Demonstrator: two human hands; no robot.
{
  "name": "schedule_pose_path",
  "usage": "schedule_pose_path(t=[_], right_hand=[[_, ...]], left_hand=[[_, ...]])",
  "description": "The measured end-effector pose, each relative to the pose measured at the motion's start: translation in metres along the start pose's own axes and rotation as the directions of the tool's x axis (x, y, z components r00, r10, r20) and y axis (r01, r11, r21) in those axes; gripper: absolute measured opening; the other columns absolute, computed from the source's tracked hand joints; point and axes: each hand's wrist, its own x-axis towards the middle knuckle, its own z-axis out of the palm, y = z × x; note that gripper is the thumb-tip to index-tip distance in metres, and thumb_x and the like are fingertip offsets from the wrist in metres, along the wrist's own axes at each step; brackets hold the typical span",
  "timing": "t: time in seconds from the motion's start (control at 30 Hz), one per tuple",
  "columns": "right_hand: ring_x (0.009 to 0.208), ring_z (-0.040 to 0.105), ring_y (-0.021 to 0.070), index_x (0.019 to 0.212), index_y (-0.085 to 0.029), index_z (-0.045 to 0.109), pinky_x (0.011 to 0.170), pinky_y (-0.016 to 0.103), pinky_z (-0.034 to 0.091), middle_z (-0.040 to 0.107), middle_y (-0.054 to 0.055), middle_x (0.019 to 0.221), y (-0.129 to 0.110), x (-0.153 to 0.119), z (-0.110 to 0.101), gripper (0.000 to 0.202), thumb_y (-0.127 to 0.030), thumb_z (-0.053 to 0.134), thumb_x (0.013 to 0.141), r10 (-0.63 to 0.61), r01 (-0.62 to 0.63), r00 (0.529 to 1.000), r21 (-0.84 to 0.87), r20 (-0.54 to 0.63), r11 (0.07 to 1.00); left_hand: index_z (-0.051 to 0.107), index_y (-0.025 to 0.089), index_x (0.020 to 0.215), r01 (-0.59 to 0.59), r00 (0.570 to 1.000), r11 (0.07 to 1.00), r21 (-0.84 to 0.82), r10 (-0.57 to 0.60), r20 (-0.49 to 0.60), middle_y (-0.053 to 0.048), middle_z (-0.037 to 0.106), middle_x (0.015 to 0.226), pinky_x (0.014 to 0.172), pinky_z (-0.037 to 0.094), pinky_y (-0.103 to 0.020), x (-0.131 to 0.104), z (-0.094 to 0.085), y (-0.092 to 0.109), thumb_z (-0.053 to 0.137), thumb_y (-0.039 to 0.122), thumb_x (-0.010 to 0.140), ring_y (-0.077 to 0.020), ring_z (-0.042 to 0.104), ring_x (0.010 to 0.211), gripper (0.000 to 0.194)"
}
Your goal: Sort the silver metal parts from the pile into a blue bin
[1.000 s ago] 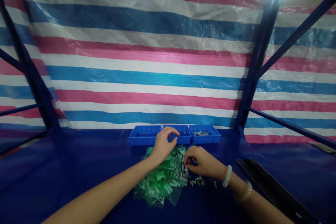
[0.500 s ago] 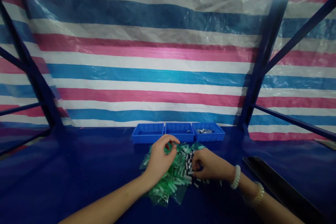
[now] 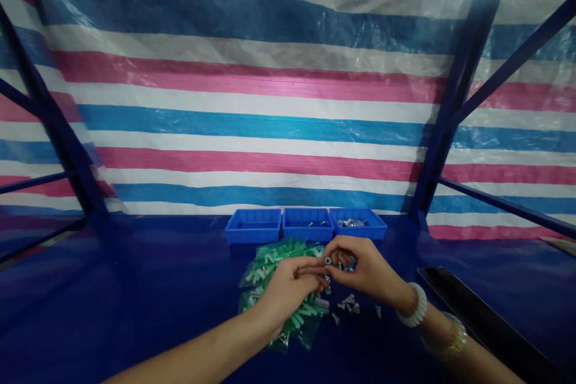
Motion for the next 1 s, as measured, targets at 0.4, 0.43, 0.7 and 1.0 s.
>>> schedule_pose_path(t=[0.4, 0.43, 0.7, 1.0], right_hand=[[0.066, 0.062, 0.0131, 0.083, -0.02, 0.054, 0.061, 0.025, 0.052, 0.063, 0.0, 0.077, 0.01, 0.002, 0.001, 0.018, -0.028, 0.068, 0.074, 0.165, -0.154, 0.986, 0.332, -0.006, 0.93], [0.07, 0.064, 0.0144, 0.082, -0.02, 0.053, 0.064, 0.026, 0.053, 0.065, 0.0, 0.079, 0.011, 0.002, 0.004, 0.022, -0.03, 0.07, 0.073, 0.192, -0.185, 0.981, 0.405, 0.023, 0.896], [0.08, 0.069, 0.0194, 0.086, -0.018, 0.064, 0.072, 0.032, 0.055, 0.072, 0.003, 0.082, 0.021, 0.006, -0.004, 0.024, -0.036, 0.073, 0.072, 0.222, -0.187, 0.975, 0.461, -0.023, 0.868], [0.089, 0.063, 0.0273, 0.105, -0.011, 0.067, 0.084, 0.045, 0.048, 0.07, 0.015, 0.096, 0.084, 0.027, -0.05, 0.027, -0.026, 0.055, 0.086, 0.15, -0.27, 0.917, -0.299, -0.368, 0.915]], left_hand=[[0.062, 0.021, 0.106, -0.281, 0.946, 0.942, 0.182, 0.304, -0.115, -0.007, 0.068, 0.106, 0.088, 0.052, -0.033, -0.009, 0.004, 0.005, 0.048, 0.0, 0.067, -0.0196, 0.064, 0.1, 0.046], [0.062, 0.022, 0.106, -0.321, 0.932, 0.916, 0.241, 0.351, -0.09, -0.006, 0.068, 0.107, 0.088, 0.052, -0.033, -0.01, 0.004, 0.005, 0.047, 0.0, 0.067, -0.0201, 0.063, 0.103, 0.047], [0.063, 0.025, 0.107, -0.41, 0.884, 0.809, 0.422, 0.466, -0.032, -0.004, 0.067, 0.108, 0.084, 0.053, -0.033, -0.014, 0.002, 0.006, 0.045, 0.001, 0.07, -0.0196, 0.063, 0.095, 0.048], [0.063, 0.024, 0.105, -0.387, 0.867, 0.803, 0.454, 0.484, -0.118, -0.004, 0.067, 0.108, 0.079, 0.053, -0.034, -0.01, -0.006, 0.006, 0.045, 0.006, 0.072, -0.0175, 0.063, 0.083, 0.042]])
